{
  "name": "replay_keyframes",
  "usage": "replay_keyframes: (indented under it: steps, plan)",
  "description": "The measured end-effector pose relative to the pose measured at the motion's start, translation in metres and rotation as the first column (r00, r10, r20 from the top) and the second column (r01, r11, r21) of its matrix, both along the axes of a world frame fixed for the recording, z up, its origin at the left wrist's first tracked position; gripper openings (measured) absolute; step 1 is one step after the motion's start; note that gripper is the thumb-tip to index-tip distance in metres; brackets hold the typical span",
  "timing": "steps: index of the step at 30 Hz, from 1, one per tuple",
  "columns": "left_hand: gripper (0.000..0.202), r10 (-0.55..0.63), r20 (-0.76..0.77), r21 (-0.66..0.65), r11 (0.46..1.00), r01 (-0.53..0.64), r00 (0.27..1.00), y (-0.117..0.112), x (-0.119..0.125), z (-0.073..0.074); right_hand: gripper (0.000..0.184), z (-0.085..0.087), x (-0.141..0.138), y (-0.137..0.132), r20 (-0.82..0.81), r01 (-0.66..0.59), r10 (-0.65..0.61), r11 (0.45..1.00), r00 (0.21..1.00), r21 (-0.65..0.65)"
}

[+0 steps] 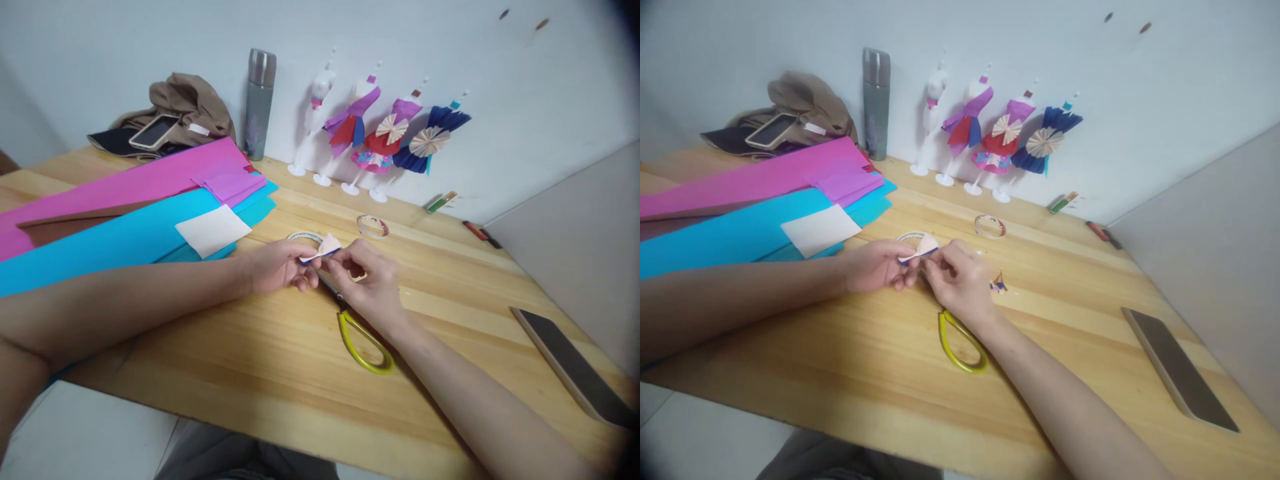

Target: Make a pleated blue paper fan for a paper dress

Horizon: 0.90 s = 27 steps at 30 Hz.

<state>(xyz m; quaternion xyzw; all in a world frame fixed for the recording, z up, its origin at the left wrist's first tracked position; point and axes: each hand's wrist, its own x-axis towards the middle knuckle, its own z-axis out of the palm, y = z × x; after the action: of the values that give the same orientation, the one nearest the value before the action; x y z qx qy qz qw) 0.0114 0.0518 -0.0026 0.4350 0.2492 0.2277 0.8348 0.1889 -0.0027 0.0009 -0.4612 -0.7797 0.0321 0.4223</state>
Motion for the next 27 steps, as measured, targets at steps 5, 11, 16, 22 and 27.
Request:
replay_keyframes:
  steps: [5,11,16,22,27]
  plan:
    - [0.019,0.053,0.001,0.039,0.998,-0.053,0.999,-0.002,0.002,-0.002,0.015,0.000,-0.002,-0.002,-0.036,0.028,-0.027,0.999,0.999,0.022]
    - [0.024,0.112,-0.100,0.074,0.992,-0.105,0.989,-0.008,0.006,0.002,0.013,-0.003,0.000,-0.001,0.127,-0.052,0.026,0.977,0.992,0.207]
    - [0.029,0.133,-0.201,0.122,0.986,-0.110,0.971,-0.014,0.009,0.009,0.018,-0.002,0.011,0.002,0.413,-0.149,0.021,0.948,0.911,0.280]
    - [0.027,0.140,-0.319,0.216,0.974,-0.072,0.937,-0.016,0.010,0.008,0.025,0.010,0.014,0.003,0.513,-0.193,0.114,0.976,0.851,0.104]
    - [0.023,0.228,-0.378,0.536,0.844,0.011,0.897,-0.021,0.005,0.002,0.018,0.015,0.013,0.009,0.345,-0.174,0.186,0.983,0.920,-0.066]
